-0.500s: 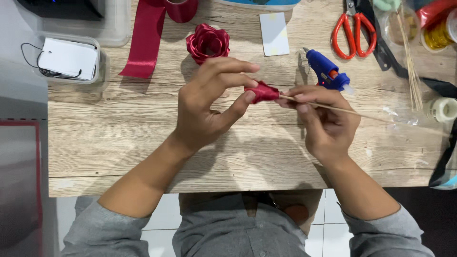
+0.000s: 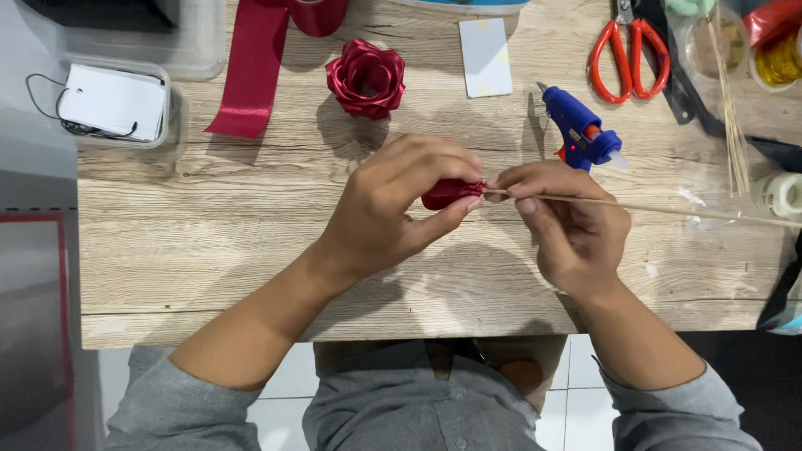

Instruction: The person folds a red satin ribbon into a rose shape and secures it to a wooden stick using a hot glue gun. They then attach a second, smaller folded ribbon piece to the base of the rose to form a bud.

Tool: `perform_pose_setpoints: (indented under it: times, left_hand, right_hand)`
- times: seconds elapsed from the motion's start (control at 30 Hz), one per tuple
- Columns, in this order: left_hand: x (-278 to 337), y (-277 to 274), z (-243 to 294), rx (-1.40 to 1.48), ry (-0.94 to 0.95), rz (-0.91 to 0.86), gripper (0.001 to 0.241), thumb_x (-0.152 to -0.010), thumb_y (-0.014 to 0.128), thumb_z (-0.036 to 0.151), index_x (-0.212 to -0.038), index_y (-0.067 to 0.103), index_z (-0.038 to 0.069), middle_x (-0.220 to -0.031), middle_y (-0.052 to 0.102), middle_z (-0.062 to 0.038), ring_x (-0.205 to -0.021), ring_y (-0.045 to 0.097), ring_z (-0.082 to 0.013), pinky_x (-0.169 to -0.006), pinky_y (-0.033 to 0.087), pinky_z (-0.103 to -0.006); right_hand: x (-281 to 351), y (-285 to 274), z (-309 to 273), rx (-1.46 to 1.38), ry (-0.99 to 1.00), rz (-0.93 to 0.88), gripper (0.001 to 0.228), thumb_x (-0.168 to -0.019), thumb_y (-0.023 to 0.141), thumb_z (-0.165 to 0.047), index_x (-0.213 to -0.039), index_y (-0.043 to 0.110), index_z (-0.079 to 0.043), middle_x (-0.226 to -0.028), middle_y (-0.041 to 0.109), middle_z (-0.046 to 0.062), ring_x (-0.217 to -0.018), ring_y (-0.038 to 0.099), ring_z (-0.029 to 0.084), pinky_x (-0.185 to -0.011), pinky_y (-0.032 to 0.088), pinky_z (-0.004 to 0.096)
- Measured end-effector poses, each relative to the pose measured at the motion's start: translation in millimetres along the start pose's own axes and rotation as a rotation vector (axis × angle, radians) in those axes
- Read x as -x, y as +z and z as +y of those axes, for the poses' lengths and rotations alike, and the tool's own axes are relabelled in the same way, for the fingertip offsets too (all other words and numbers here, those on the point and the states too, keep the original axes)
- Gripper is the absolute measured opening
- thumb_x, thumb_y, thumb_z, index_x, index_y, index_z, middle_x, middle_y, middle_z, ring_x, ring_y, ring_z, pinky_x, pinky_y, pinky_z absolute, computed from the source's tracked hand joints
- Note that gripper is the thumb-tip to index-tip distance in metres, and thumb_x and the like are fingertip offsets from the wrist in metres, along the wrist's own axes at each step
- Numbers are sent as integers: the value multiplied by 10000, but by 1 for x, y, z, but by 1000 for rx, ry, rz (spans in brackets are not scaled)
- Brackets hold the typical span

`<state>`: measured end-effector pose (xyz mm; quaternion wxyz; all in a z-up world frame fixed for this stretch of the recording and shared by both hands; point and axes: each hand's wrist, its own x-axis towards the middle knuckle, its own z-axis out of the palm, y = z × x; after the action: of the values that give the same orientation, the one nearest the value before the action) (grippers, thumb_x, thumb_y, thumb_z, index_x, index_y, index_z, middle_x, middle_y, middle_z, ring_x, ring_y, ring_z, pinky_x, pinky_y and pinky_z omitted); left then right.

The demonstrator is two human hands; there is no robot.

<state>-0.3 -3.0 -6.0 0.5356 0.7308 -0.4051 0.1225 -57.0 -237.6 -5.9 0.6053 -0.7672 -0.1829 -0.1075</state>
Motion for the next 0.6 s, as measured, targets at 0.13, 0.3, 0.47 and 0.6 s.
perform_pose_setpoints:
  times: [0.13,0.3,0.47,0.6]
  left_hand:
    - [0,1,-2,-33,38,25,178,-1021,855,62,-1127,732,-10,-1089,794,-146,-1092,730,-367,-1025,588,-485]
    - [4,5,-4,114,-158,27,183,-926,933,39,-1046,795,53,-1091,795,-120,-1163,745,-280,-1047,608,-419]
    - [3,4,-6,198,-227,4,136,-932,923,117,-998,806,98,-1092,829,-56,-1182,770,-251,-1113,557,-430]
    - [2,10,-5,222,-155,29,153,-929,922,32,-907,775,67,-1035,819,-59,-1048,759,-226,-1031,581,-412]
  right_hand:
    - [-1,0,-2,69,-18,-38,79,-1138,541,14,-1181,607,15,-1167,701,290,-1080,752,352,-1015,636,425]
    - [2,-1,7,93,-87,-29,102,-1108,560,144,-1148,647,110,-1153,683,240,-1135,754,404,-1045,656,455]
    - [-5,-1,-2,77,-69,-68,97,-1126,534,102,-1163,620,79,-1107,702,260,-1088,761,371,-1004,643,419]
    - [0,-3,3,71,-31,-54,78,-1110,560,119,-1141,630,102,-1127,689,254,-1044,755,348,-946,642,381]
